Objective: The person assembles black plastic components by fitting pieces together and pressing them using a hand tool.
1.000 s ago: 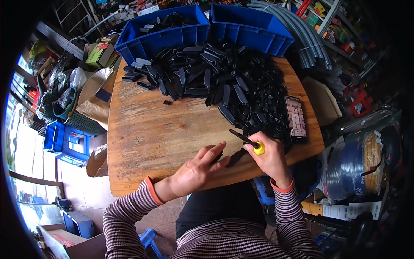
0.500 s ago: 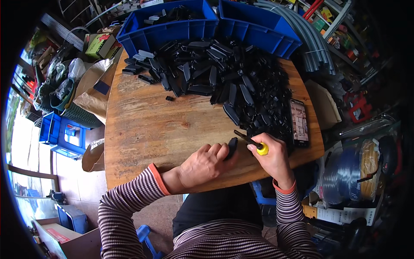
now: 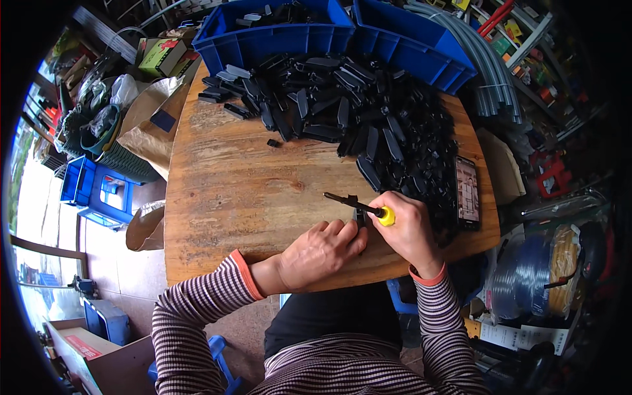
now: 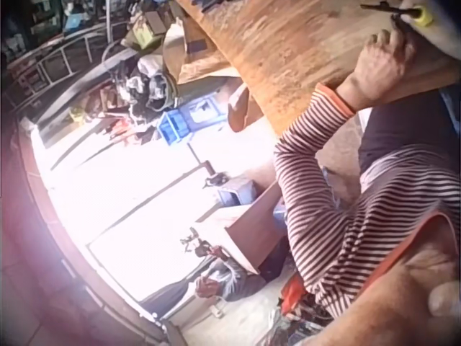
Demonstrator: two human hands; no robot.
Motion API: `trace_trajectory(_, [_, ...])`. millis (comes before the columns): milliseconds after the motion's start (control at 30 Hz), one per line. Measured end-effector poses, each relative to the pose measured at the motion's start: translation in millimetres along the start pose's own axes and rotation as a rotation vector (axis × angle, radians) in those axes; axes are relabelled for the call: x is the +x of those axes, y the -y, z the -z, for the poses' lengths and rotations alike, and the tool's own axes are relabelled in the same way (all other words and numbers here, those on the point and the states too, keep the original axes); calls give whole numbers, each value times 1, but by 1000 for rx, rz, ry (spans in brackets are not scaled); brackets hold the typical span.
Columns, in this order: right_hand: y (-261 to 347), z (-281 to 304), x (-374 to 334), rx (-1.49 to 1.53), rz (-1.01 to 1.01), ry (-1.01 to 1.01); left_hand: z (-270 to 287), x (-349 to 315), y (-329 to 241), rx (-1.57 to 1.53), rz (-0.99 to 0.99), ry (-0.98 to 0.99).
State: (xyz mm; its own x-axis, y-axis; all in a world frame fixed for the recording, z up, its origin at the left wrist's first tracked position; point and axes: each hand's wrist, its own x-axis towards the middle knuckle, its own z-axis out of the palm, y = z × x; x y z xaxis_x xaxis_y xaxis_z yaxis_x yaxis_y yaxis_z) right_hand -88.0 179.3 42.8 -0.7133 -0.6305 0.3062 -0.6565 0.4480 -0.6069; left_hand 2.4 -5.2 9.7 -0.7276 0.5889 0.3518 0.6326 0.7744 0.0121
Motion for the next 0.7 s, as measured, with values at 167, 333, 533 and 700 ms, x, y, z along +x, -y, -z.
trace_trajectory(167, [6,-3,4,-30,80,29,-2,-1,0,25,14,21])
trace_trajectory(333, [9,-6,4,-151,166,44,0,-2,-2,-74,32,-3])
trace_trajectory(533, [4,-4,6,-121,170,36,3,-1,-1,-26,28,-41])
trace_trajectory(700, [4,-5,5,-99,182,46,2,-1,0,-47,18,-36])
